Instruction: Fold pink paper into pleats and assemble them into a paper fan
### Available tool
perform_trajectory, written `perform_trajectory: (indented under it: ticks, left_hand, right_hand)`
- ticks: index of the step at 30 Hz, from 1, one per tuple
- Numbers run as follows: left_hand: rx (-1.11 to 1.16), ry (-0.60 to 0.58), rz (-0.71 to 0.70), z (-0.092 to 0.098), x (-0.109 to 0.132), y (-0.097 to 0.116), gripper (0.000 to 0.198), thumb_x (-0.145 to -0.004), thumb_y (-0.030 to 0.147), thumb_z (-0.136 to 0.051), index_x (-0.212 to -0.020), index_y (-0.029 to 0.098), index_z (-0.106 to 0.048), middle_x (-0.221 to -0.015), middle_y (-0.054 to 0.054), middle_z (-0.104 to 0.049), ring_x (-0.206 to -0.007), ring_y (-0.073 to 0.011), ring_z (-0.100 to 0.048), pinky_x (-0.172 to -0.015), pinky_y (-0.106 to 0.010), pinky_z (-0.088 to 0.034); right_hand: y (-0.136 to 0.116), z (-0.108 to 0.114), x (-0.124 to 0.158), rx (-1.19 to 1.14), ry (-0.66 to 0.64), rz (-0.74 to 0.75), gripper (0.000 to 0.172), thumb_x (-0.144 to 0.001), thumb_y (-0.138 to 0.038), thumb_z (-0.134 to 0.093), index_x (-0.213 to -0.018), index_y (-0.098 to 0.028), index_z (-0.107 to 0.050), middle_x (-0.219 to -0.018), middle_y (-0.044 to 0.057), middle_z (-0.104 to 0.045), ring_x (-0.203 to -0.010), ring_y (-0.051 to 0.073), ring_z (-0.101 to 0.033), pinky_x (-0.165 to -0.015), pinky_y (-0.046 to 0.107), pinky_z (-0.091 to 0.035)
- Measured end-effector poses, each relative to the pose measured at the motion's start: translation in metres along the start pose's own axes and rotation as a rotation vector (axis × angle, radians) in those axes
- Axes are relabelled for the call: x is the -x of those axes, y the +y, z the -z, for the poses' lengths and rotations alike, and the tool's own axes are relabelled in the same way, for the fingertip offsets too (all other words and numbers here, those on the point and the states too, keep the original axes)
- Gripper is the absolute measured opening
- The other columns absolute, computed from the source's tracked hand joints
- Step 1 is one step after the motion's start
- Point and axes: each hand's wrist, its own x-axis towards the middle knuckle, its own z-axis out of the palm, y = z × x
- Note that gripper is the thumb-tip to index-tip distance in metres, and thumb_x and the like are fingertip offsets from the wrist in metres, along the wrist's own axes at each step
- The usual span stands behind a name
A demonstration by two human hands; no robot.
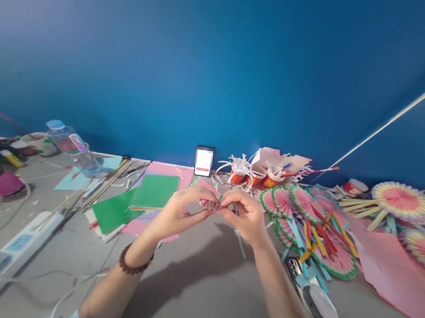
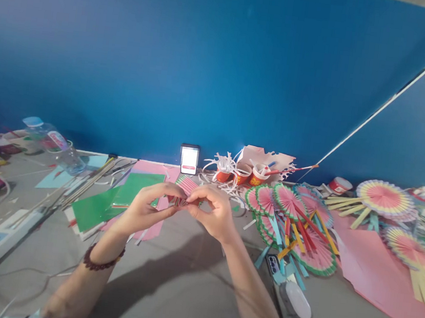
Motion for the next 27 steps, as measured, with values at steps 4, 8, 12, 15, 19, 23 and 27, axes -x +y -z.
perform_trajectory:
  ticks: [4, 8, 12, 15, 19, 23, 27]
  left_hand:
    - [-0.004, 0.006, -0.004, 0.0003, -0.0006, 0.0011, 0.014, -0.085, 0.020, -0.058, -0.098, 0.018, -0.062, -0.092, -0.009, -0.069, -0.085, -0.0169, -0.065, -0.077, -0.029, -0.052]
    - [-0.003, -0.001, -0.013, 0.0010, -0.0015, 0.0034, 0.014, -0.085, 0.018, -0.058, -0.098, 0.018, -0.062, -0.092, -0.008, -0.069, -0.086, -0.0167, -0.065, -0.077, -0.029, -0.052]
    - [0.004, -0.002, -0.014, 0.0017, -0.0019, 0.0038, 0.014, -0.084, 0.015, -0.058, -0.097, 0.018, -0.062, -0.092, -0.008, -0.069, -0.085, -0.0160, -0.065, -0.075, -0.028, -0.052]
    - [0.025, -0.008, -0.001, 0.0018, -0.0012, 0.0030, 0.015, -0.082, 0.014, -0.060, -0.097, 0.018, -0.062, -0.091, -0.007, -0.069, -0.083, -0.0154, -0.064, -0.074, -0.027, -0.052]
    - [0.029, -0.009, 0.020, 0.0016, 0.0002, 0.0033, 0.020, -0.080, 0.013, -0.061, -0.099, 0.018, -0.063, -0.091, -0.006, -0.070, -0.084, -0.0157, -0.065, -0.075, -0.027, -0.053]
    - [0.013, 0.006, 0.041, 0.0013, 0.0002, 0.0062, 0.032, -0.077, 0.017, -0.068, -0.108, 0.019, -0.061, -0.099, -0.007, -0.070, -0.086, -0.0162, -0.065, -0.078, -0.027, -0.053]
    - [0.033, -0.028, 0.026, 0.0018, 0.0003, 0.0060, 0.029, -0.080, 0.022, -0.066, -0.109, 0.019, -0.061, -0.100, -0.008, -0.070, -0.090, -0.0174, -0.066, -0.080, -0.028, -0.053]
  right_hand:
    - [0.0004, 0.0005, -0.0005, -0.001, -0.005, 0.003, 0.011, -0.075, -0.029, -0.073, -0.077, -0.021, -0.065, -0.077, 0.004, -0.065, -0.073, 0.017, -0.061, -0.066, 0.028, -0.052]
    - [0.0005, 0.0021, -0.0002, 0.012, -0.005, 0.013, 0.009, -0.077, -0.028, -0.070, -0.073, -0.022, -0.064, -0.073, 0.003, -0.064, -0.071, 0.017, -0.060, -0.066, 0.030, -0.050]
    - [-0.0003, 0.0034, 0.0003, -0.006, -0.018, 0.028, 0.008, -0.077, -0.023, -0.070, -0.071, -0.022, -0.064, -0.074, 0.002, -0.064, -0.072, 0.016, -0.060, -0.067, 0.029, -0.050]
    - [-0.0009, 0.0034, 0.0000, -0.043, -0.029, 0.020, 0.009, -0.076, -0.022, -0.071, -0.071, -0.022, -0.064, -0.072, 0.001, -0.064, -0.071, 0.015, -0.060, -0.067, 0.029, -0.049]
    - [-0.0022, 0.0030, -0.0013, -0.100, -0.044, -0.007, 0.012, -0.075, -0.026, -0.072, -0.069, -0.021, -0.063, -0.070, 0.001, -0.065, -0.069, 0.016, -0.060, -0.065, 0.028, -0.049]
    - [-0.0023, 0.0030, -0.0010, -0.129, -0.026, -0.004, 0.011, -0.074, -0.024, -0.073, -0.070, -0.021, -0.064, -0.071, 0.001, -0.065, -0.069, 0.015, -0.061, -0.066, 0.027, -0.049]
    - [-0.0017, 0.0031, -0.0001, -0.151, -0.041, -0.018, 0.010, -0.074, -0.022, -0.074, -0.070, -0.021, -0.065, -0.072, 0.001, -0.065, -0.071, 0.015, -0.061, -0.067, 0.027, -0.049]
